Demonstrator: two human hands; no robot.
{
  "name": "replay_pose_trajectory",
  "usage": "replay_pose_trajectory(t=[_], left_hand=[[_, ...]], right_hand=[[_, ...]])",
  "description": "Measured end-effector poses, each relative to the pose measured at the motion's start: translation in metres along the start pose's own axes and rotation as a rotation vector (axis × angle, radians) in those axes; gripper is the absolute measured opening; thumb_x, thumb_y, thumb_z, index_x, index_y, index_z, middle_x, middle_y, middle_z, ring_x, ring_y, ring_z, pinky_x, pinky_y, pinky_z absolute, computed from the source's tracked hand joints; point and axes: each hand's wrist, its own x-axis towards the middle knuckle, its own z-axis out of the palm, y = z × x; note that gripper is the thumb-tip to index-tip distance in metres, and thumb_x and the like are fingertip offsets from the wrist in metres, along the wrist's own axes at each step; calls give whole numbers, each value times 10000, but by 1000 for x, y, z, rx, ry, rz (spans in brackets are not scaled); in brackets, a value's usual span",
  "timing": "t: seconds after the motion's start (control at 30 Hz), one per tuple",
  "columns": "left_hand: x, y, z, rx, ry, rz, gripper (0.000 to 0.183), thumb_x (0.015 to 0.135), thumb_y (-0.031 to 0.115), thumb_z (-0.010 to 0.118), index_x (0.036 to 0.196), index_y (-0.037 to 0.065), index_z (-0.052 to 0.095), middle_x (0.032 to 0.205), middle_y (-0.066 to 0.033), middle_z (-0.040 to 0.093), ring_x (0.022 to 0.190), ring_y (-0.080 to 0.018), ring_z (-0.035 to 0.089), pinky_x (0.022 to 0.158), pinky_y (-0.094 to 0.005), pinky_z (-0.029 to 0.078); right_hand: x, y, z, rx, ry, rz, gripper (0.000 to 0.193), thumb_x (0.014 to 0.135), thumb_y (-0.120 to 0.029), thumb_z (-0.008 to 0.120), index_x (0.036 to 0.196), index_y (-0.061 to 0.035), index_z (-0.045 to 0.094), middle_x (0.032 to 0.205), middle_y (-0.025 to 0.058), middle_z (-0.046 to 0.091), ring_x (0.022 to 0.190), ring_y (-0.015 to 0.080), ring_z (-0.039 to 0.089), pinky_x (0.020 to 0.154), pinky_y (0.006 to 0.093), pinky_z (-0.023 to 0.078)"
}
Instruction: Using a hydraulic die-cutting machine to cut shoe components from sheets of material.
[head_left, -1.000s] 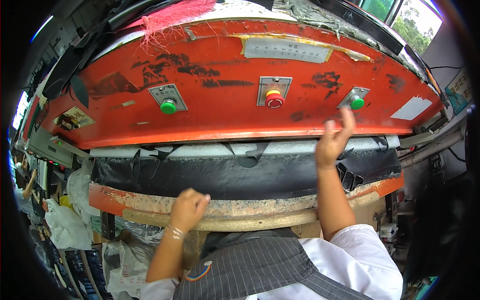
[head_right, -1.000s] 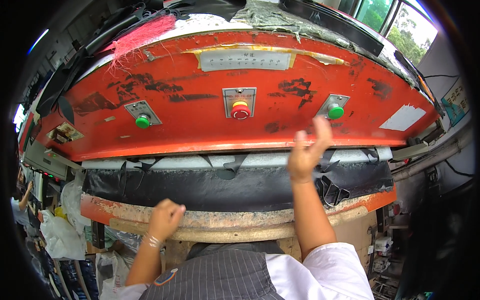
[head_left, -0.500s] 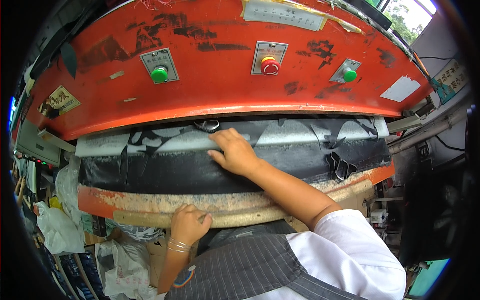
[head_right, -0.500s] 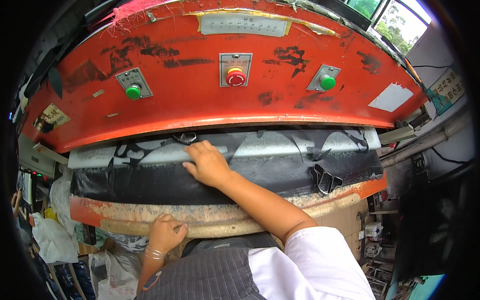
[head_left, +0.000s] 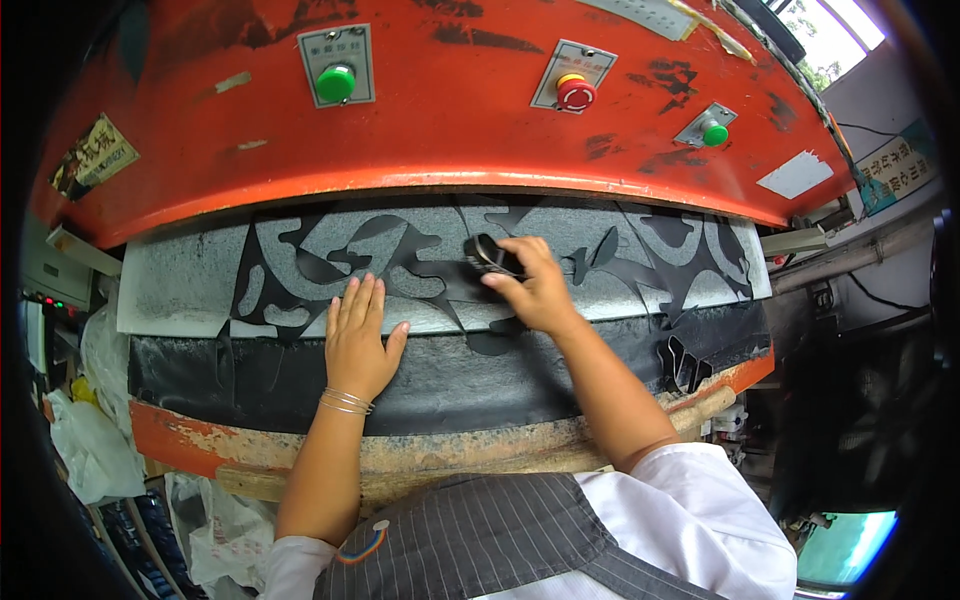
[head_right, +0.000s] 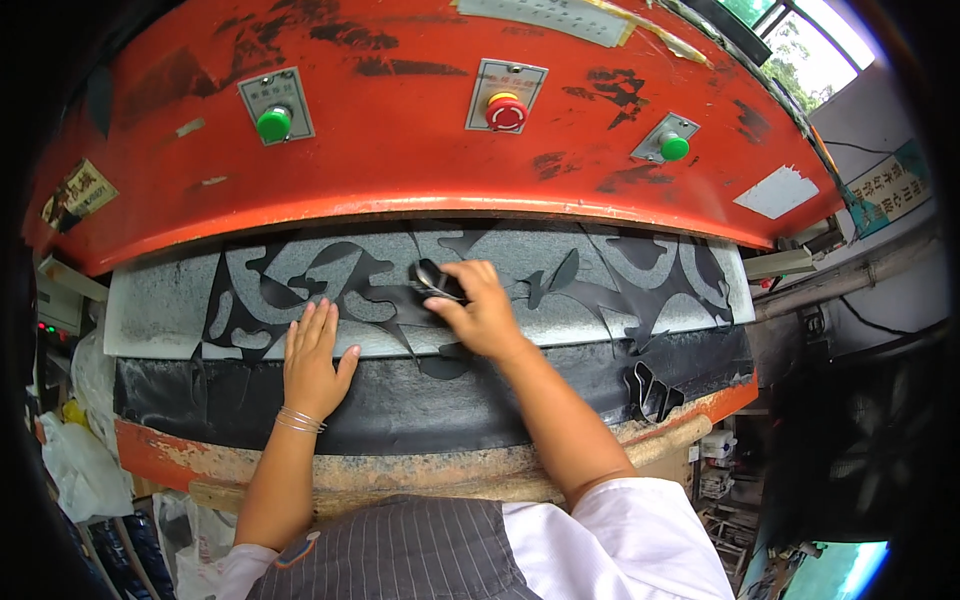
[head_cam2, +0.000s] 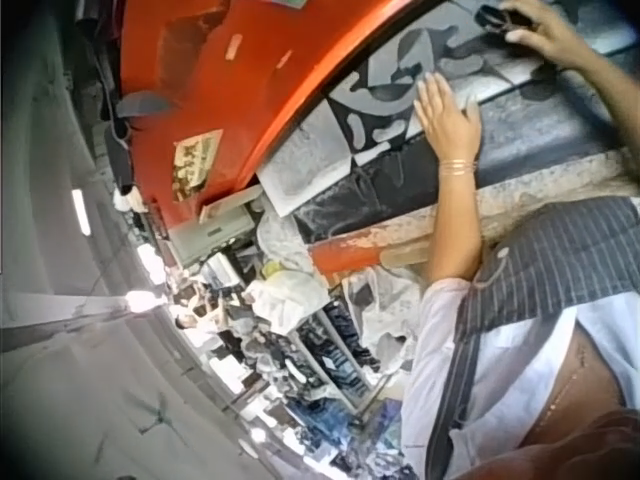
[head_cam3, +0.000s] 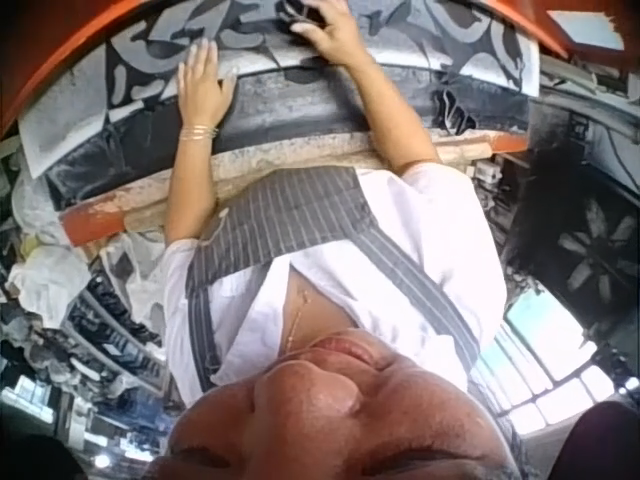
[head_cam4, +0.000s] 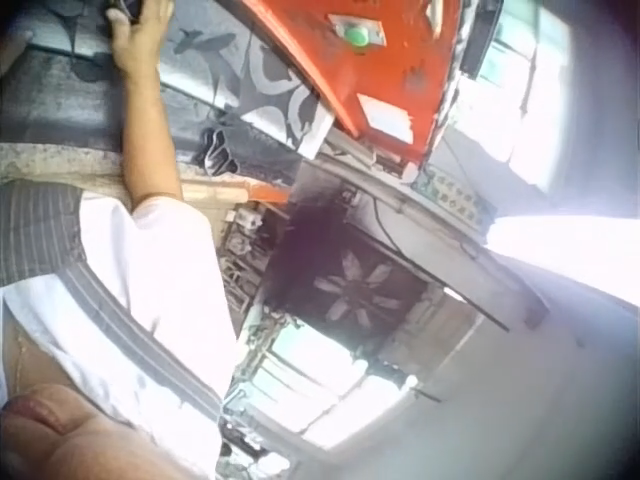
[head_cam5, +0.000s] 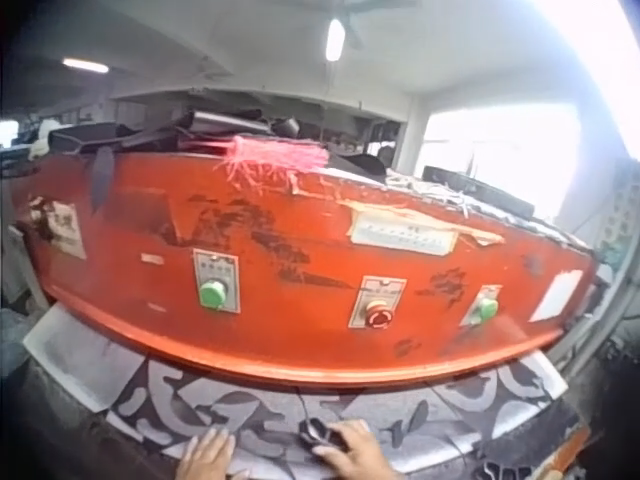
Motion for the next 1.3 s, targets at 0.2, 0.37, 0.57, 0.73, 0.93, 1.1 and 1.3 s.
replay_pose_trajectory(t=[0.2, 0.37, 0.57, 0.73, 0.93, 1.1, 1.3], left_hand=[[-2, 0, 5, -38, 10, -1, 622, 906, 364, 595, 1393, -1, 467, 1477, -169, 429, 1410, -318, 338, 1162, -479, 213], [0, 1, 3, -26, 23, 15, 638, 902, 347, 609, 1410, -1, 445, 1481, -169, 426, 1416, -317, 331, 1161, -481, 209], [0, 4, -5, -174, 51, -8, 634, 865, 268, 652, 1398, -8, 450, 1429, -183, 479, 1374, -335, 387, 1147, -473, 246], [45, 21, -71, -424, 255, -122, 252, 891, 140, 642, 1085, -18, 667, 1055, -183, 667, 993, -331, 649, 890, -368, 495], [151, 67, -135, -155, 755, 411, 126, 856, 67, 632, 735, 36, 611, 691, -109, 553, 650, -286, 525, 600, -382, 413], [168, 84, -154, -143, 503, 257, 296, 899, 105, 588, 656, 15, 445, 655, -146, 418, 642, -326, 443, 588, -423, 355], [37, 87, -91, -299, -39, 43, 270, 867, 198, 645, 647, 49, 601, 666, -127, 553, 653, -330, 558, 598, -432, 455]], right_hand=[[-8, 11, -2, -123, -186, -75, 508, 713, -281, 830, 1106, -22, 640, 983, 117, 647, 946, 299, 565, 838, 373, 474], [-9, 13, 5, -178, -186, -139, 509, 701, -277, 830, 1107, -31, 643, 1003, 111, 651, 940, 309, 566, 836, 379, 485], [-1, 8, -25, -153, -290, -93, 571, 733, -339, 795, 1194, -57, 614, 1112, 123, 624, 1042, 324, 551, 943, 414, 437], [34, 22, -132, -239, 532, -113, 473, 847, -265, 723, 1230, -24, 586, 1269, 141, 565, 1197, 307, 501, 1036, 420, 372], [114, 51, -231, -570, 1161, 67, 609, 1034, -462, 316, 1459, -28, 362, 1521, 266, 262, 1410, 400, 240, 1141, 495, 172], [113, 50, -228, -401, 1090, 110, 669, 1004, -472, 405, 1503, -53, 257, 1562, 266, 118, 1441, 406, 149, 1149, 530, 127], [-17, 7, -122, -371, 203, 7, 410, 831, -312, 698, 1160, -79, 622, 1176, 125, 627, 1174, 318, 517, 1005, 453, 313]])
